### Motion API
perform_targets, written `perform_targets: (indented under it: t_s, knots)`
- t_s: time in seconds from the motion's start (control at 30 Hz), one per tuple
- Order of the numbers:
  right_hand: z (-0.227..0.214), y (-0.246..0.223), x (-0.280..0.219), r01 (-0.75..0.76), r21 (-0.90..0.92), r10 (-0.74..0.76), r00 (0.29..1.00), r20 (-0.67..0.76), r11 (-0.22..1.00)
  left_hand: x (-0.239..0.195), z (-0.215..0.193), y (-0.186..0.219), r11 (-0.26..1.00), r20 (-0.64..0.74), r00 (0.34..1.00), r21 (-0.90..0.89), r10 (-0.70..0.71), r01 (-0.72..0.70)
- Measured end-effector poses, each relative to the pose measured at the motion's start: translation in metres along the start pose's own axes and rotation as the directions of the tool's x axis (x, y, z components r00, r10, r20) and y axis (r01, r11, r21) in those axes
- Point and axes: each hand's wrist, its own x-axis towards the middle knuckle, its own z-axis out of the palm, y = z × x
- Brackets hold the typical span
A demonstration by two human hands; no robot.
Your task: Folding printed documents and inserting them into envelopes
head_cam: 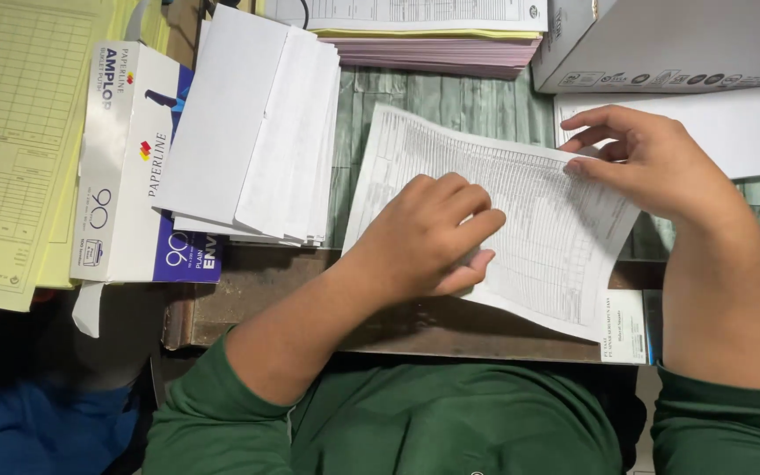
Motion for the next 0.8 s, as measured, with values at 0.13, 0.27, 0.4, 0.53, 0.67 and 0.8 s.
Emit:
perform_targets:
  t_s: [0.13,0.27,0.4,0.53,0.67,0.8]
  knots:
    - [-0.002,-0.029,-0.014,-0.100,-0.052,0.100,0.995,-0.008,0.994,-0.011,0.028,-0.011,0.978,0.367,0.915,-0.053,-0.168,0.201]
    - [-0.020,-0.026,-0.025,-0.196,-0.287,0.197,0.980,-0.027,0.938,-0.017,0.035,-0.019,0.952,0.452,0.851,-0.007,-0.269,0.305]
    - [-0.031,-0.022,-0.033,-0.310,-0.417,0.352,0.935,0.027,0.854,-0.021,0.036,-0.018,0.929,0.401,0.842,0.067,-0.360,0.364]
    - [-0.030,-0.032,-0.037,-0.329,-0.173,0.344,0.937,0.062,0.928,-0.020,0.035,-0.016,0.914,0.376,0.838,0.071,-0.395,0.399]
    - [-0.021,0.012,-0.025,-0.004,0.268,-0.040,0.987,0.158,0.964,-0.022,0.034,-0.019,0.877,0.377,0.792,0.172,-0.480,0.449]
    - [-0.012,-0.003,-0.024,0.361,0.119,-0.380,0.879,0.286,0.925,-0.023,0.035,-0.023,0.847,0.373,0.760,0.223,-0.532,0.483]
